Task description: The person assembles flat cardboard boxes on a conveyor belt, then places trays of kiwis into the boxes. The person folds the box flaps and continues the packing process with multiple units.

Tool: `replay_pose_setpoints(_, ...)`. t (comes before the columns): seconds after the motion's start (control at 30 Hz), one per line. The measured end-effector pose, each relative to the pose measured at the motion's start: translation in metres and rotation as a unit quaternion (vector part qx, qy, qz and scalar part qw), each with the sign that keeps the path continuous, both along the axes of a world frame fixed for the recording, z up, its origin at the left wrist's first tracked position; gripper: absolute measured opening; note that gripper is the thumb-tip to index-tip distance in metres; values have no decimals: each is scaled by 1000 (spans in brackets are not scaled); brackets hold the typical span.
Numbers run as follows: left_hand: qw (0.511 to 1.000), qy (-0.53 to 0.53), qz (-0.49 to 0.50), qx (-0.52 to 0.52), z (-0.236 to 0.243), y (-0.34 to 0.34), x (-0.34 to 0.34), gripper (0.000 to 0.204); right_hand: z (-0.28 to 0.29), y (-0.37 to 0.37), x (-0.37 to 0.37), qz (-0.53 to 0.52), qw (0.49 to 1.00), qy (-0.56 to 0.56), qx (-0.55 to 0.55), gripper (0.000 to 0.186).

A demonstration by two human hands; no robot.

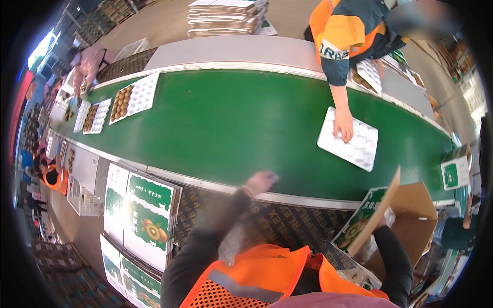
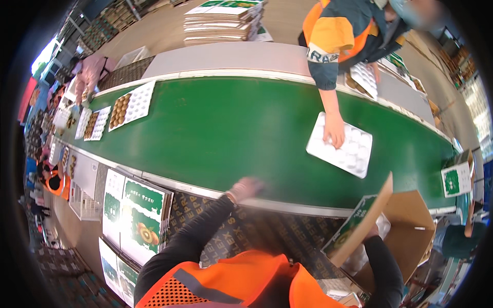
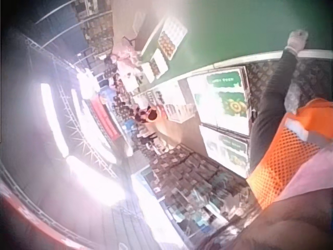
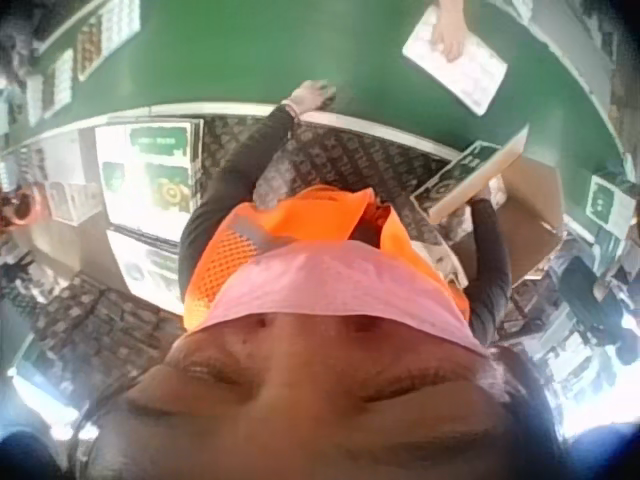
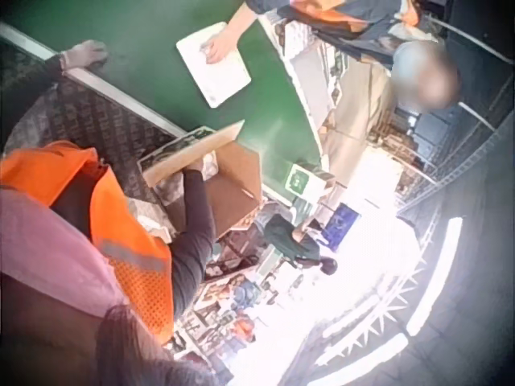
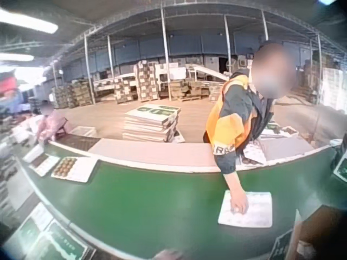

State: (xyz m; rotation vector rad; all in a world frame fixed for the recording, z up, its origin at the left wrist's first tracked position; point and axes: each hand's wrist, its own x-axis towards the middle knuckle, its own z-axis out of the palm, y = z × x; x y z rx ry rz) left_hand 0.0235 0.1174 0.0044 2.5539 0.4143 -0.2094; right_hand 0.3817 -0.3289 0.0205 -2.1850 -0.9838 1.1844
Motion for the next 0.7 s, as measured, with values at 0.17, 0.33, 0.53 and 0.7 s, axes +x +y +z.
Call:
replay_pose_setpoints(0.17, 874, -52, 479, 64, 18, 153, -92, 28, 121, 39, -27, 142, 956, -239, -93, 27)
replay_pose_setpoints(0.33, 733, 81, 640, 214, 4, 306, -159, 38, 151, -35, -7, 0, 944, -310, -107, 19)
replay_pose_setpoints(0.53, 680, 88, 626, 372, -15, 430, -224, 38, 184, 15, -50, -501, 859, 45, 97, 33)
replay_pose_setpoints(0.7, 698, 136, 629, 314, -9, 466, -217, 28, 177, 27, -60, -373, 921, -101, -42, 41)
